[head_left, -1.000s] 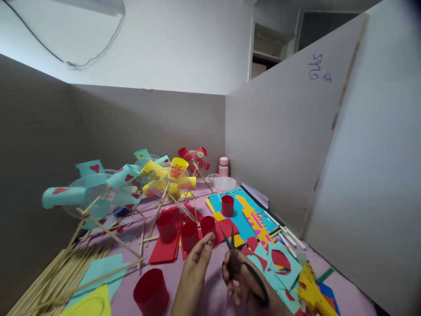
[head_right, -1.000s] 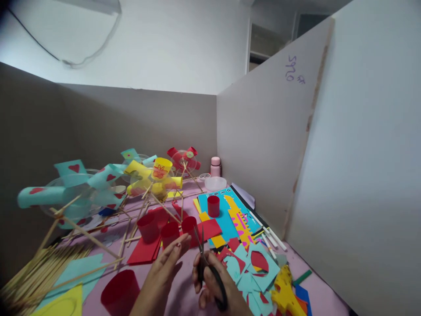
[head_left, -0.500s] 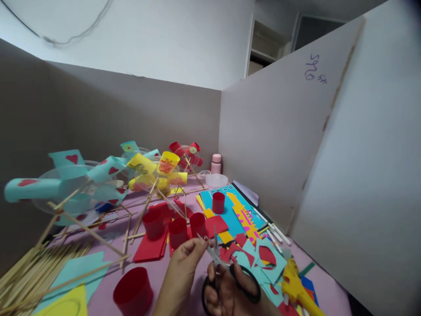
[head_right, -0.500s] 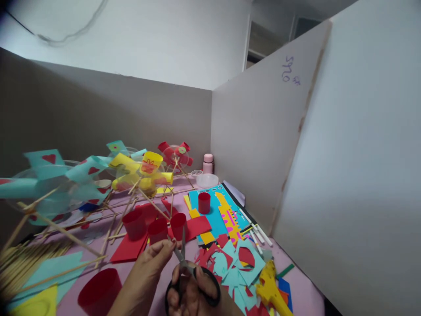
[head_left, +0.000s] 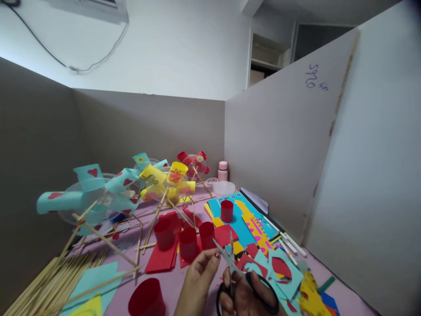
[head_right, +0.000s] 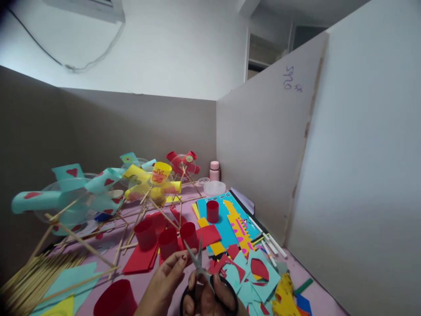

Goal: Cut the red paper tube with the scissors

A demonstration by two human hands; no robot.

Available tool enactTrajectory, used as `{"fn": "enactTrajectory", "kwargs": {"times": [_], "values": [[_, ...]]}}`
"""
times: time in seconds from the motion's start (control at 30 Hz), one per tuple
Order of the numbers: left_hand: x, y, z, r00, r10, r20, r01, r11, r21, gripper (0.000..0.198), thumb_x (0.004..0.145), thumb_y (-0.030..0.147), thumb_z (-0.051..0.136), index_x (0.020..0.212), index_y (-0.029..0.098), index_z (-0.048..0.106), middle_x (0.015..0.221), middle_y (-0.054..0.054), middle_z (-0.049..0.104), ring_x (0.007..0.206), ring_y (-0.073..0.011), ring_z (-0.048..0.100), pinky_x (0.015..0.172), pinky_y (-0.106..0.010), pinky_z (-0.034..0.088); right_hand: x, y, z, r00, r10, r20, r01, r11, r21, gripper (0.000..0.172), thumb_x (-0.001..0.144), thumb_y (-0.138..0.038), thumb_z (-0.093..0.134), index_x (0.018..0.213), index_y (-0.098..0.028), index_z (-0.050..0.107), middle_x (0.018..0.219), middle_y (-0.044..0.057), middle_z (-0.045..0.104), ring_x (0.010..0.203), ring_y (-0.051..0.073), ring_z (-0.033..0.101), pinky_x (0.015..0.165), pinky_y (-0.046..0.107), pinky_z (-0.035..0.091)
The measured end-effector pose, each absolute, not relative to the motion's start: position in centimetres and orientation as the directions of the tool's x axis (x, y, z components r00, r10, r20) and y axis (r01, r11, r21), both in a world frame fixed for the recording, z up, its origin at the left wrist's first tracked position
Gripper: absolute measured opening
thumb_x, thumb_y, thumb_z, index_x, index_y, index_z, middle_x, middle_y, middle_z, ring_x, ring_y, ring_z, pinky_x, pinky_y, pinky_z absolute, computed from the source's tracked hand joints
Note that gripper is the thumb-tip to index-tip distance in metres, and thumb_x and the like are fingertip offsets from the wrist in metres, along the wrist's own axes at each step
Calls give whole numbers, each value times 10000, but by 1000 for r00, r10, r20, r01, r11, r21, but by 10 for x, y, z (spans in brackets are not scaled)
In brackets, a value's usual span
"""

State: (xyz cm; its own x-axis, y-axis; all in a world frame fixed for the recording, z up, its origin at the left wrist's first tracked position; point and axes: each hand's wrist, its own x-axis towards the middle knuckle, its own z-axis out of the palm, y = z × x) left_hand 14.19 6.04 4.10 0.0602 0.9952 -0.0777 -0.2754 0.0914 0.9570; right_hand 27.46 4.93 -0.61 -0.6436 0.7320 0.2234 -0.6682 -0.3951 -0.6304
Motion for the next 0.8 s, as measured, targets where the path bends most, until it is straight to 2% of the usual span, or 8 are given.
{"fn": "enactTrajectory", "kwargs": {"times": [0.07,0.17,0.33,0.4,0.53,0.67,0.73,0.8], "values": [[147,57,45,143,987,-71,-266,107,958,403,570,582,783,659,203,682,480,38,601,592,-162,587,705,-274,452,274,49,-10,-641,738,212,-669,-401,-625,557,684,-683,683,926,-189,595,726,7,595,603,116,537,583,224,333],[151,54,49,161,985,-57,-263,99,960,448,619,585,749,482,202,563,464,43,564,530,-121,537,640,-238,425,273,47,-12,-662,725,193,-647,-422,-635,552,683,-687,688,916,-191,623,729,3,625,608,122,556,601,228,346],[148,60,47,159,987,-26,-260,68,963,460,611,590,745,449,202,556,418,28,573,500,-135,522,629,-257,408,272,48,-9,-669,720,184,-656,-456,-601,542,664,-665,726,899,-190,613,680,-12,630,571,109,552,557,206,307],[146,62,47,144,989,-28,-261,65,963,399,637,546,742,497,207,587,396,36,575,500,-140,521,650,-259,407,272,49,-8,-681,705,201,-655,-463,-597,528,685,-655,717,910,-193,600,675,-16,620,573,106,556,553,205,298],[142,65,50,77,995,-60,-247,77,966,271,637,444,766,575,207,651,441,39,624,576,-146,550,720,-248,406,273,48,-6,-700,686,200,-639,-476,-604,504,713,-645,702,930,-203,593,689,-27,608,568,97,544,556,203,299],[130,74,52,-77,995,-71,-272,48,961,256,602,435,783,656,201,694,712,4,731,812,-166,591,817,-236,400,275,43,-4,-700,693,172,-625,-478,-617,500,729,-647,684,927,-198,589,694,-26,575,592,96,534,576,203,313],[123,78,52,-152,986,-75,-283,29,959,287,607,470,768,697,209,688,778,0,735,879,-181,592,858,-258,401,276,44,-5,-661,732,163,-612,-400,-682,548,724,-696,639,942,-198,573,709,-16,558,603,107,530,579,213,336],[119,80,51,-217,973,-72,-270,11,963,331,611,526,744,726,223,680,808,2,726,922,-198,587,894,-286,398,277,47,-7,-584,794,168,-569,-252,-783,587,724,-736,593,967,-203,558,738,2,554,619,126,521,525,211,339]]}}
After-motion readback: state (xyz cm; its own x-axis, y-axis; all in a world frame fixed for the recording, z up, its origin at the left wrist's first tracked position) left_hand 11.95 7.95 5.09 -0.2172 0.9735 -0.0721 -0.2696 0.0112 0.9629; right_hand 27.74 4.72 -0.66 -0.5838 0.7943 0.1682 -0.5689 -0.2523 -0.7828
